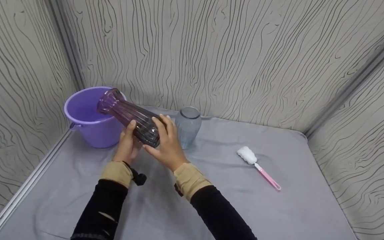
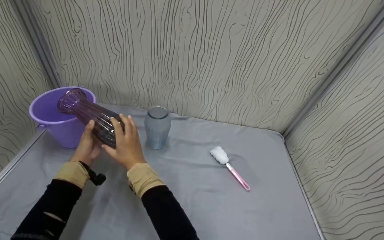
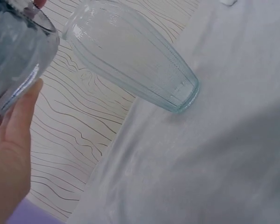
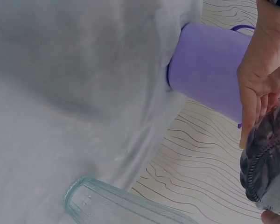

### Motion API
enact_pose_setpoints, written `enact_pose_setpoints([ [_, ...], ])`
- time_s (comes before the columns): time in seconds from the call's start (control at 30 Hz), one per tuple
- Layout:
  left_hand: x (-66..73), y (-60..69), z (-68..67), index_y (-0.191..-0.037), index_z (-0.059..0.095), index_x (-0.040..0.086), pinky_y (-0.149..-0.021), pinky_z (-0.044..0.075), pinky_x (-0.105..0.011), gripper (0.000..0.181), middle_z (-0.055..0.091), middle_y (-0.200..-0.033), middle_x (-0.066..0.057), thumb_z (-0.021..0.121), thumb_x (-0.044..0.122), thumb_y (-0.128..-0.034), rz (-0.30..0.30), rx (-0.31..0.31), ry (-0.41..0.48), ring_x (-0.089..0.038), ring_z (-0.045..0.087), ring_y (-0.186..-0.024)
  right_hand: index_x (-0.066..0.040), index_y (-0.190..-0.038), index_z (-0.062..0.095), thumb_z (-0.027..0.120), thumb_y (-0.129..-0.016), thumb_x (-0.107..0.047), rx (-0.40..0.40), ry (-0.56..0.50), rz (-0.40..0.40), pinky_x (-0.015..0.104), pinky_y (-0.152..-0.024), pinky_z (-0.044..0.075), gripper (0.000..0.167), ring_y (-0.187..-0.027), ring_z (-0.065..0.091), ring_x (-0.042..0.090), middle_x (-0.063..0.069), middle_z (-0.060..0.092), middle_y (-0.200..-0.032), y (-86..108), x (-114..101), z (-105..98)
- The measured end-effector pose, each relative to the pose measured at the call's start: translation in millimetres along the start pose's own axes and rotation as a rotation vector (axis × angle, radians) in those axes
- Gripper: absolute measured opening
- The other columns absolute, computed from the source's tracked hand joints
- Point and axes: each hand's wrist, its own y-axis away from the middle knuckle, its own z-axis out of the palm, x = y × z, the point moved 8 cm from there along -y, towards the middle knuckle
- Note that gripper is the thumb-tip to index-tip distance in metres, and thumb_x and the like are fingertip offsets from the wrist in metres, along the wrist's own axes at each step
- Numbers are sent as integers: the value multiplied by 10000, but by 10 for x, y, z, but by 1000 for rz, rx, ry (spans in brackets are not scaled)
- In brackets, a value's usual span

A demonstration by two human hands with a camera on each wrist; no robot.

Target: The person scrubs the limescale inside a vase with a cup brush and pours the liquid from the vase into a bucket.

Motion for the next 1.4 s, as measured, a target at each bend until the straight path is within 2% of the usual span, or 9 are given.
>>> enact_pose_setpoints([
  [0.1, 3, -11, 21, -1383, 473, 54, -928, 536, -332, 598, 661, -1182, -58, 639, 458, -974, 13, -42, 15, -172, 654, -1058, -84, -1423, 456, 909, -753, -271, 24, -3, -24, 492, -1177, 298, 830, -1434, 318, 435, 194, 360, -1504, -25, -30, -32],
  [0.2, -11, -21, 22, -1403, 455, 73, -930, 530, -328, 629, 654, -1200, -57, 618, 503, -974, 12, -53, 36, -171, 645, -1074, -82, -1374, 483, 912, -751, -277, 28, 9, -58, 481, -1171, 314, 781, -1425, 340, 430, 194, 384, -1487, -52, -68, -58],
  [0.33, -57, -33, 20, -1431, 412, 135, -910, 538, -315, 618, 649, -1207, -42, 591, 520, -982, -6, -36, 72, -165, 648, -1071, -84, -1367, 498, 903, -771, -285, 11, 33, -96, 466, -1178, 307, 749, -1429, 350, 427, 194, 400, -1482, -69, -95, -83],
  [0.43, -98, -40, 43, -1430, 406, 141, -877, 546, -300, 612, 659, -1191, -33, 569, 533, -989, -21, -39, 81, -157, 656, -1053, -83, -1366, 509, 911, -760, -274, 13, 49, -116, 458, -1183, 299, 752, -1422, 363, 442, 194, 410, -1474, -74, -100, -112],
  [0.57, -102, -50, 53, -1411, 419, 129, -866, 545, -280, 631, 668, -1183, -31, 570, 563, -978, -8, -38, 99, -146, 655, -1048, -82, -1370, 516, 915, -749, -285, 17, 69, -144, 441, -1192, 281, 765, -1418, 374, 447, 199, 418, -1470, -97, -127, -127],
  [0.7, -84, -65, 41, -1372, 467, 140, -893, 537, -280, 656, 672, -1189, -29, 627, 598, -931, 4, -37, 125, -146, 652, -1059, -87, -1379, 527, 910, -754, -294, 14, 78, -159, 429, -1191, 283, 761, -1422, 376, 438, 196, 426, -1480, -116, -161, -121],
  [0.87, -72, -68, 35, -1331, 510, 146, -907, 529, -275, 734, 682, -1174, -12, 724, 641, -834, -18, -24, 159, -134, 652, -1056, -102, -1389, 538, 902, -764, -300, -11, 92, -143, 441, -1184, 296, 750, -1446, 350, 410, 181, 423, -1499, -150, -208, -113],
  [1.13, 27, -83, 49, -1368, 470, 153, -904, 524, -275, 979, 674, -1183, -5, 887, 625, -618, 4, -2, 274, -133, 642, -1057, -143, -1440, 522, 855, -820, -342, -47, 164, -168, 451, -1189, 285, 732, -1474, 304, 379, 154, 386, -1548, -247, -346, -76],
  [1.4, 111, -84, 70, -1360, 467, 182, -914, 513, -267, 1010, 670, -1173, 4, 918, 603, -559, -11, -27, 381, -128, 635, -1051, -153, -1467, 512, 833, -850, -310, -34, 180, -197, 463, -1189, 285, 713, -1469, 306, 391, 165, 372, -1553, -313, -458, -39],
])
